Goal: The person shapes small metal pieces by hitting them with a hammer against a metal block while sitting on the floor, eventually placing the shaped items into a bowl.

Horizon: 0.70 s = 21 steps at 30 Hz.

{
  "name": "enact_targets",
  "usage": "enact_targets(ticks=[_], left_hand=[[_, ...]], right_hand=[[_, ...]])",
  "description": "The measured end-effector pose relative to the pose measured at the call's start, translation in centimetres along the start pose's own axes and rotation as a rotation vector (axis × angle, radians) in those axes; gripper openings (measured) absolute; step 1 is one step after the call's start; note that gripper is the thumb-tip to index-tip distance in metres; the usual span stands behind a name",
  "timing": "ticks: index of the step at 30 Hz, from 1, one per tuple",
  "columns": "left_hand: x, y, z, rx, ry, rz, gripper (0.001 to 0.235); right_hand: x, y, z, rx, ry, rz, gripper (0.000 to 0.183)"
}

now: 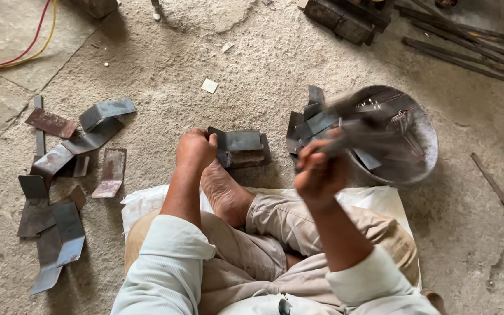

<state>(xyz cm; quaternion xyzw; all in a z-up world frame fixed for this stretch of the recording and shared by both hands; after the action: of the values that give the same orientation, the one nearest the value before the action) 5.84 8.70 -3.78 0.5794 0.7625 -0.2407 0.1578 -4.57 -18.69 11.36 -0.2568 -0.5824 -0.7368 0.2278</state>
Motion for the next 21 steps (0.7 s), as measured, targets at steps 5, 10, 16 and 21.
enact_targets(ticks=[5, 10, 16, 21], left_hand=[[-0.9, -0.3, -1.0, -0.048, 0.024, 0.085, 0.033], [-0.6, -0.9, -1.1, -0.012, 0.019, 0.033, 0.034], [-1.0, -0.7, -1.7, -0.002, 0.058, 0.034, 0.033], [-0.7, -1.1, -1.2, 0.021, 0.009, -0.009, 0.032]], right_hand=[[-6.8, -5.5, 1.9, 0.438, -0.708, 0.337, 0.026], [-3.2, 1.3, -0.2, 0.187, -0.588, 0.334, 0.036], [2.0, 3.3, -1.4, -0.023, -0.092, -0.061, 0.041], [-4.5, -5.0, 0.3, 0.322, -0.604, 0.110, 0.024]])
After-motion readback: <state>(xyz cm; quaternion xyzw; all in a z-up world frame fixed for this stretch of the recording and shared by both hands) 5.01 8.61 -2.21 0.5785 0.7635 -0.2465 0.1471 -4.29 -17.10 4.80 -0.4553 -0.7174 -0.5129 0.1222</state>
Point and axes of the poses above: each hand's wrist, its own y-axis towards the middle knuckle, its own z-axis out of the palm, x = y × z, the point moved 6 cm from there along y, towards the middle knuckle, and after that the axes turned 8 degrees about y, right-handed, at the moved point
